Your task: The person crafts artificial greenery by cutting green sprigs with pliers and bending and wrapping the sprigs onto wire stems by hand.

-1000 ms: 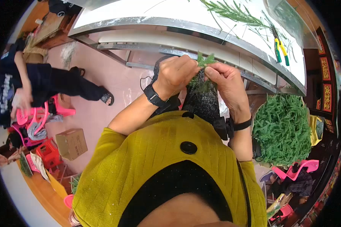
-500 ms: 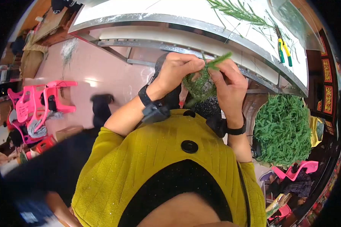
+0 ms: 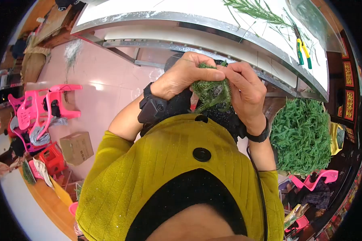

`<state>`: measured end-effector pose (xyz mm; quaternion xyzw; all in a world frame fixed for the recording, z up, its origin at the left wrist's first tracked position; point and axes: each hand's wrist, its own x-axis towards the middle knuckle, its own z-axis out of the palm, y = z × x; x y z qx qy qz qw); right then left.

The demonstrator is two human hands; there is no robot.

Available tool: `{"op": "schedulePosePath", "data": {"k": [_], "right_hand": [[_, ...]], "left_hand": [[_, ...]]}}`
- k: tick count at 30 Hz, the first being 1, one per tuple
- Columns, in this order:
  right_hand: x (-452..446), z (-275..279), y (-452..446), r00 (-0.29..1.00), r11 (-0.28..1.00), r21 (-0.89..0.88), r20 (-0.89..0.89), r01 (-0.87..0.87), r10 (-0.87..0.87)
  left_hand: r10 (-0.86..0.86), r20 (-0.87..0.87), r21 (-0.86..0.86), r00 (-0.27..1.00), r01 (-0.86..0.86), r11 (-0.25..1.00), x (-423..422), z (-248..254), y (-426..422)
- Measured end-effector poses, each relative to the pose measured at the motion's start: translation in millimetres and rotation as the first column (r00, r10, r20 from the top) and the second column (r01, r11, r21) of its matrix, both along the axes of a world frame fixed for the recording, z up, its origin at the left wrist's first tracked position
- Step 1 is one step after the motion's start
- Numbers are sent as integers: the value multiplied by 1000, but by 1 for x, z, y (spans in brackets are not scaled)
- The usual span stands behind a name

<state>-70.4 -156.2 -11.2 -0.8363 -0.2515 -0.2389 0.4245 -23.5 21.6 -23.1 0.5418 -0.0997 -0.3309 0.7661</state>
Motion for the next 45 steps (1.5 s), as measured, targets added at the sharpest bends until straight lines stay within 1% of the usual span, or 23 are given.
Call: {"op": "schedulePosePath", "data": {"k": [1, 4, 8, 10, 11, 13, 14, 17, 20, 22, 23, 25, 26, 28, 29, 31, 32, 34, 37, 40, 44, 45], "right_hand": [[0, -2, -1, 999, 1000, 7, -33, -11, 11], [0, 1, -1, 988, 999, 33, -147, -39, 43], [-3, 4, 0, 953, 998, 54, -298, -35, 50], [-3, 3, -2, 889, 985, 161, -438, -68, 133], [-4, 3, -3, 847, 973, 215, -501, -78, 179], [-3, 6, -8, 697, 893, 443, -613, -87, 372], [-3, 9, -10, 610, 834, 547, -639, -68, 469], [1, 18, -17, 480, 737, 672, -623, -74, 617], [3, 18, -17, 443, 702, 709, -608, -71, 659], [4, 14, -18, 441, 726, 686, -639, -44, 630], [4, 12, -18, 440, 738, 674, -654, -31, 616], [3, 6, -17, 518, 755, 656, -637, -27, 571], [2, 3, -16, 554, 763, 646, -627, -24, 548], [0, -1, -10, 672, 873, 487, -637, -30, 378], [-2, -3, -7, 726, 916, 401, -624, -21, 290], [-7, -4, -2, 845, 972, 236, -522, 13, 115], [-8, -4, 0, 892, 987, 154, -451, 43, 32], [-11, 1, 4, 903, 985, 159, -429, 70, 5], [-12, -1, 5, 907, 979, 186, -420, 79, 7], [-15, -1, 3, 896, 978, 192, -444, 86, 8], [-21, 0, 1, 896, 972, 216, -444, 93, 13], [-22, 1, -2, 915, 984, 161, -403, 77, -5]], "left_hand": [[-3, 41, 9, 999, 3, 1000, 0, -1, 1], [-54, 230, 278, 972, -12, 961, 3, -4, 5], [-35, 337, 255, 941, -56, 965, -2, -6, 3], [-46, 391, 273, 919, -68, 960, -3, -7, 4], [-50, 365, 265, 930, -52, 963, -3, -6, 4], [-58, 311, 246, 949, -22, 969, -4, -2, 6], [-54, 311, 233, 949, -21, 972, -4, -1, 6], [-39, 307, 192, 951, -22, 981, -3, 4, 6], [-34, 292, 168, 956, -16, 986, -4, 10, 6], [-42, 298, 169, 954, -9, 986, -4, 13, 5], [-58, 348, 183, 936, -7, 983, -2, 12, 5], [-92, 443, 212, 892, -4, 977, 0, 8, 7], [-86, 377, 199, 922, 10, 980, 0, 6, 6], [-75, 240, 170, 968, 35, 985, -1, 3, 4], [-92, 340, 221, 936, 16, 975, -1, 2, 3], [-140, 528, 311, 838, -38, 950, 1, 1, 1], [-134, 556, 314, 820, -57, 948, 1, -3, 0], [-127, 610, 318, 782, -96, 943, 0, -11, 1], [-94, 704, 345, 704, -225, 911, -7, -12, -1], [-143, 836, 367, 529, -348, 862, -12, -5, -2], [-149, 954, 254, 259, -437, 863, -11, -12, -3], [-154, 967, 230, 201, -446, 865, -10, -13, -2]]}}
